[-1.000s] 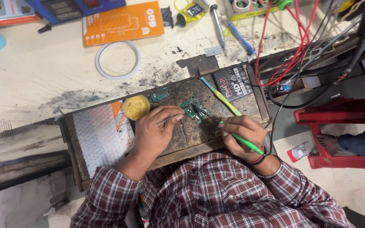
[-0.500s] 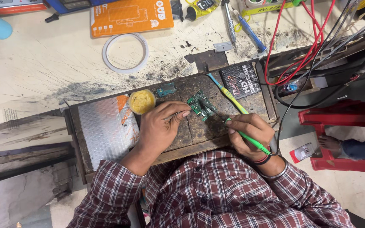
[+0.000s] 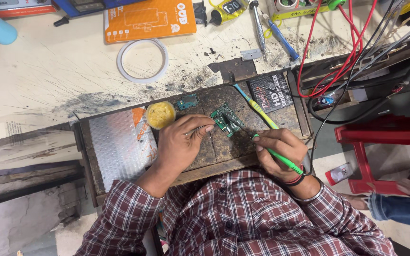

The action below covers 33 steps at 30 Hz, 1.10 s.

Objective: The person uses a soldering iron and tweezers to work on a small green circuit board. They clean the board with a toothbrush and apply solder to specific points on the board.

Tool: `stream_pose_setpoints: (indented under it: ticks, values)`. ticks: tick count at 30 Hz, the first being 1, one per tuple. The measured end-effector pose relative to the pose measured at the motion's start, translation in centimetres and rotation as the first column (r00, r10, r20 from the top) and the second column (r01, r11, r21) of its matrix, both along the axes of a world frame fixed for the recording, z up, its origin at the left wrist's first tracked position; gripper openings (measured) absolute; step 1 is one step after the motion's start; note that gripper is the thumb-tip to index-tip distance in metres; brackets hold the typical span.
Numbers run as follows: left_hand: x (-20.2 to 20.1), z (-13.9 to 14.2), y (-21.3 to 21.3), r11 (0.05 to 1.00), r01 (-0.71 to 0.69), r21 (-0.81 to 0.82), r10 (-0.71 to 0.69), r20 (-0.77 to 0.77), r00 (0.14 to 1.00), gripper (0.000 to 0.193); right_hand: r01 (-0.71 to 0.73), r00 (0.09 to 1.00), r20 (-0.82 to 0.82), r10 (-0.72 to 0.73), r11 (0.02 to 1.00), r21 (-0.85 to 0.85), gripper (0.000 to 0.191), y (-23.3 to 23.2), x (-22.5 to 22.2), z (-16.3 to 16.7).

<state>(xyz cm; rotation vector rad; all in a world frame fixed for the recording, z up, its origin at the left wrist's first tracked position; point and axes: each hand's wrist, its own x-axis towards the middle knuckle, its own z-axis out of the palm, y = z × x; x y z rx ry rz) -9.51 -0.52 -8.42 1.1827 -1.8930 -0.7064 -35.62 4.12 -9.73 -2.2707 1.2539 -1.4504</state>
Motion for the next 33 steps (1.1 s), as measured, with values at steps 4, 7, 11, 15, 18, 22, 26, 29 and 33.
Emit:
stream_pose_setpoints:
  ticks: [4, 7, 11, 15, 18, 22, 26, 29, 33]
  values:
    - [-0.1, -0.1, 0.1, 1.000, 0.000, 0.007, 0.000, -0.003, 1.000, 0.016, 0.021, 1.000, 0.012, -0.021, 1.000, 0.013, 0.013, 0.2, 0.1, 0.0]
    - [0.0, -0.2, 0.1, 1.000, -0.003, 0.004, 0.003, -0.005, 1.000, 0.017, 0.015, 1.000, -0.009, -0.015, 1.000, -0.004, 0.013, 0.1, 0.0, 0.0]
    - [-0.1, -0.3, 0.1, 1.000, 0.003, 0.019, -0.003, -0.005, 1.000, 0.018, 0.012, 1.000, -0.001, -0.012, 1.000, 0.002, 0.013, 0.1, 0.0, 0.1]
    - [0.0, -0.3, 0.1, 1.000, 0.001, 0.017, -0.001, 0.004, 1.000, 0.019, 0.016, 1.000, 0.019, -0.016, 1.000, 0.006, 0.012, 0.1, 0.1, 0.0]
    - [-0.1, -0.3, 0.1, 1.000, 0.001, 0.028, -0.001, 0.007, 1.000, 0.019, 0.008, 1.000, -0.013, -0.008, 1.000, -0.012, 0.012, 0.0, 0.0, 0.0]
    - [-0.1, -0.2, 0.3, 1.000, -0.003, 0.011, 0.003, 0.004, 1.000, 0.018, 0.007, 1.000, 0.017, -0.008, 1.000, 0.020, 0.012, 0.1, 0.0, 0.1]
    - [-0.1, 0.2, 0.1, 0.999, -0.005, 0.039, 0.005, -0.011, 1.000, 0.017, 0.005, 1.000, -0.005, -0.006, 1.000, -0.011, 0.013, 0.0, 0.1, 0.2]
    - [-0.1, 0.4, 0.1, 1.000, -0.002, 0.011, 0.002, -0.004, 1.000, 0.016, 0.004, 1.000, 0.010, -0.004, 1.000, 0.017, 0.013, 0.1, 0.1, 0.3]
    - [-0.1, 0.7, 0.2, 1.000, -0.005, 0.022, 0.005, -0.017, 1.000, 0.016, 0.011, 1.000, 0.008, -0.011, 1.000, 0.014, 0.013, 0.2, 0.1, 0.3]
